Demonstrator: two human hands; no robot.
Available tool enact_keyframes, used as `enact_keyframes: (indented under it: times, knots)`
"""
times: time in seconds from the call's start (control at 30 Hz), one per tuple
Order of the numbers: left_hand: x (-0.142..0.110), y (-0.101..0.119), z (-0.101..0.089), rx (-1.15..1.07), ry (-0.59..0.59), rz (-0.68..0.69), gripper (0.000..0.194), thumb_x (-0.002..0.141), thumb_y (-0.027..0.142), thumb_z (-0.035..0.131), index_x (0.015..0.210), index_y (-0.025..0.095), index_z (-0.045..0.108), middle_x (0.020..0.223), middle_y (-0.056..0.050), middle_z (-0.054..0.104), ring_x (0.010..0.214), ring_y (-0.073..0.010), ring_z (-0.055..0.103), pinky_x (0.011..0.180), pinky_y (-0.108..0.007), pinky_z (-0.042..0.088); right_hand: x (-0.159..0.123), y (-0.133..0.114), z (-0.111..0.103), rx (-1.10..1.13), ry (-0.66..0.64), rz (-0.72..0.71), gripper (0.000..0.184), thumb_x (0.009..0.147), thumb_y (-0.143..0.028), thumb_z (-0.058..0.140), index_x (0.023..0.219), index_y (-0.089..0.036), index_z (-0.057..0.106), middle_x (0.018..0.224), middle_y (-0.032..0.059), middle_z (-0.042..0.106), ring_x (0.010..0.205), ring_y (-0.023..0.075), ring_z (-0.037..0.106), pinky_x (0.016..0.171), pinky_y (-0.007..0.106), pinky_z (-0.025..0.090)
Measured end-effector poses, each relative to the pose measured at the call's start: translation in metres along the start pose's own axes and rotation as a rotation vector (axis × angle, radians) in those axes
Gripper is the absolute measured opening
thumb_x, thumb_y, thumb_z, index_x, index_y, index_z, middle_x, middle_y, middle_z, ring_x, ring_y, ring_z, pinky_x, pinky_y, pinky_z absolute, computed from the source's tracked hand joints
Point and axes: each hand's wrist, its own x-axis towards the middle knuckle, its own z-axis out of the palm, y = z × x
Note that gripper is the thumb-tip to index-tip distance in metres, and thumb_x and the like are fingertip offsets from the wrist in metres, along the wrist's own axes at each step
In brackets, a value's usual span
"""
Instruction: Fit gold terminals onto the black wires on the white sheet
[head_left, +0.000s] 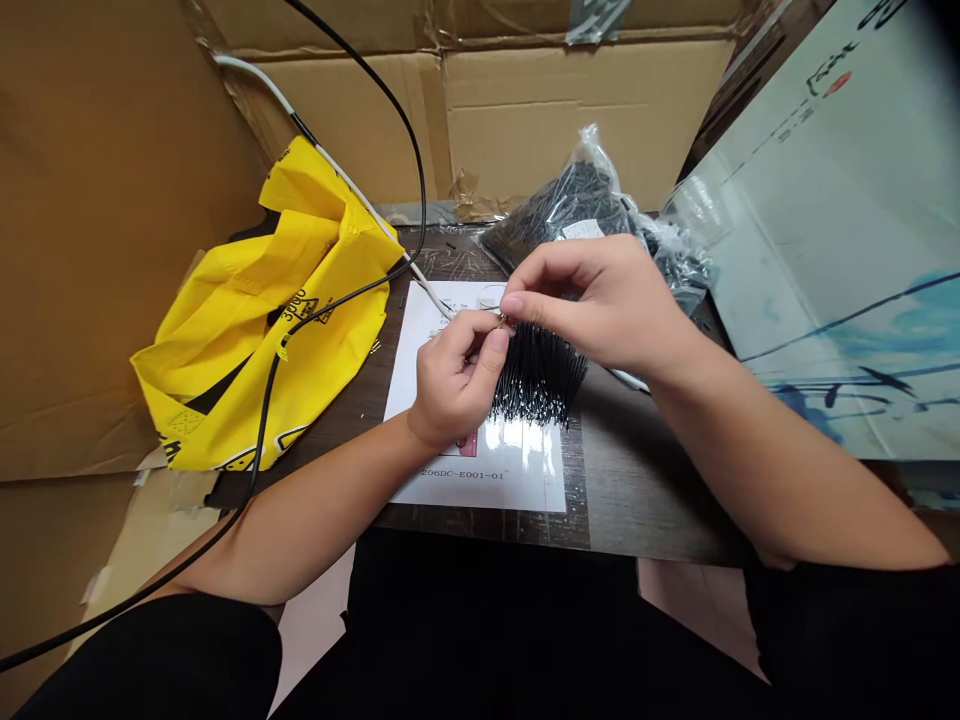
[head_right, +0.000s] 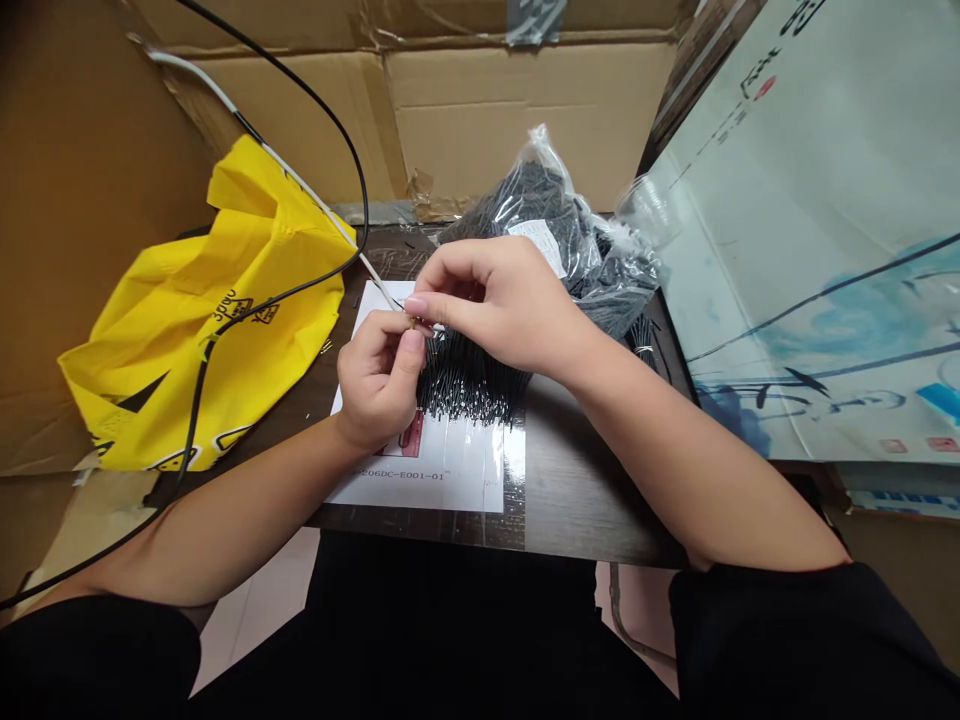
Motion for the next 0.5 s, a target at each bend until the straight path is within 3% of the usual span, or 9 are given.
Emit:
enact_keyframes:
  times: [0.13,0.37,0.5]
  knots:
    - [0.0021,0.0018,0.0005,-0.031,-0.003,0.001,0.017,0.097,0.032,0.051,0.096,0.020,0.062,0.079,0.001,0.063,0.062,-0.0045,0.050,0.060,-0.020,0.043,-0.0014,-0.0011,-0.0050,-0.013,0.056,-0.001,0.034,0.089,-0.052,0.062,0.086,-0.020,0.070,0.076,0.0014,0.067,0.067,0.0111,0.054,0.062,0.026,0.042]
    - [0.0020,0.0006,0.0002,-0.010,0.023,-0.016,0.017,0.097,0.034,0.051,0.098,0.022,0.063,0.071,0.003,0.058,0.061,-0.0053,0.047,0.058,-0.021,0.041,-0.0022,-0.0067,0.0000,-0.073,-0.004,-0.063,0.026,0.091,-0.042,0.061,0.082,-0.020,0.071,0.081,0.0024,0.069,0.070,0.0117,0.055,0.066,0.027,0.043]
    - [0.0020,0.0009,-0.0003,-0.034,0.019,-0.001,0.017,0.097,0.033,0.051,0.099,0.020,0.063,0.084,0.000,0.066,0.069,-0.0057,0.055,0.065,-0.020,0.047,-0.0020,-0.0030,0.0010,-0.037,0.062,-0.027,0.031,0.090,-0.049,0.062,0.085,-0.019,0.071,0.077,0.0013,0.067,0.066,0.0103,0.052,0.062,0.026,0.041]
